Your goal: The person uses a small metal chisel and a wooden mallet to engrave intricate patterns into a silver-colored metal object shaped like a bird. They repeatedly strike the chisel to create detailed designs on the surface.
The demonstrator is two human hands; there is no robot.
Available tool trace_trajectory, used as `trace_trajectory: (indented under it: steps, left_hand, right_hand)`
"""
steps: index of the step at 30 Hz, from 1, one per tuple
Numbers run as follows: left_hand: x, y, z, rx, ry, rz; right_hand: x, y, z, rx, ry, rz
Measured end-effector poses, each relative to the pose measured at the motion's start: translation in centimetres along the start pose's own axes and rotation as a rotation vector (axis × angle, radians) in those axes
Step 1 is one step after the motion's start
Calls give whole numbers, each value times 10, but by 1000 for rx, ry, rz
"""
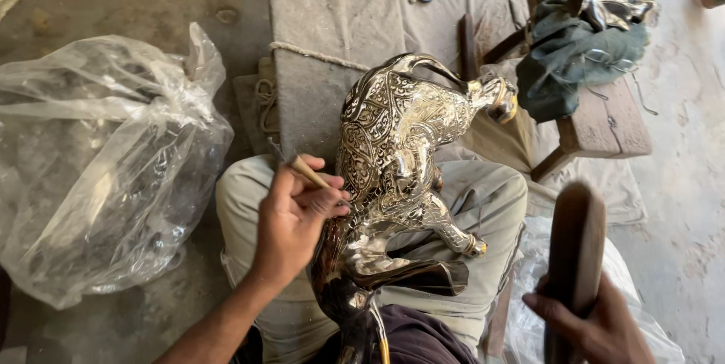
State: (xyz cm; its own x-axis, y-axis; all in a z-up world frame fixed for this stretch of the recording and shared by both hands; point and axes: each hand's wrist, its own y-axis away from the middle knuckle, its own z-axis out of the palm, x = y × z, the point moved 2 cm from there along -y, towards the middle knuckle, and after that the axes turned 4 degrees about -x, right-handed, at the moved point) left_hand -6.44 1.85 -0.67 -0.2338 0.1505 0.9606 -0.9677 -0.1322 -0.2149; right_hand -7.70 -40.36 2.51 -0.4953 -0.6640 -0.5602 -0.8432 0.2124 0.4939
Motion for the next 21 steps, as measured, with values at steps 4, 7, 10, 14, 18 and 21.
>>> trace_trajectory:
  steps: [4,7,10,14,18,21]
  left_hand:
    - [-13,8,22,-101,8,150]
    - [-13,11,26,-124,-307,186]
    - [-12,7,26,-174,-438,382]
    - [-19,2,15,-256,-322,426]
    - [-29,-3,7,-335,-450,411]
    - [-37,-1,4,-380,-322,515]
  right_hand:
    - [-36,5,-13,97,-109,-235]
    - [-73,15,-18,174,32,-356]
    - [-118,17,-17,237,442,-539]
    - [-171,35,-11,410,766,-849]
    - [-213,50,-1,501,889,-1181]
    - [-231,61,6,534,862,-1431]
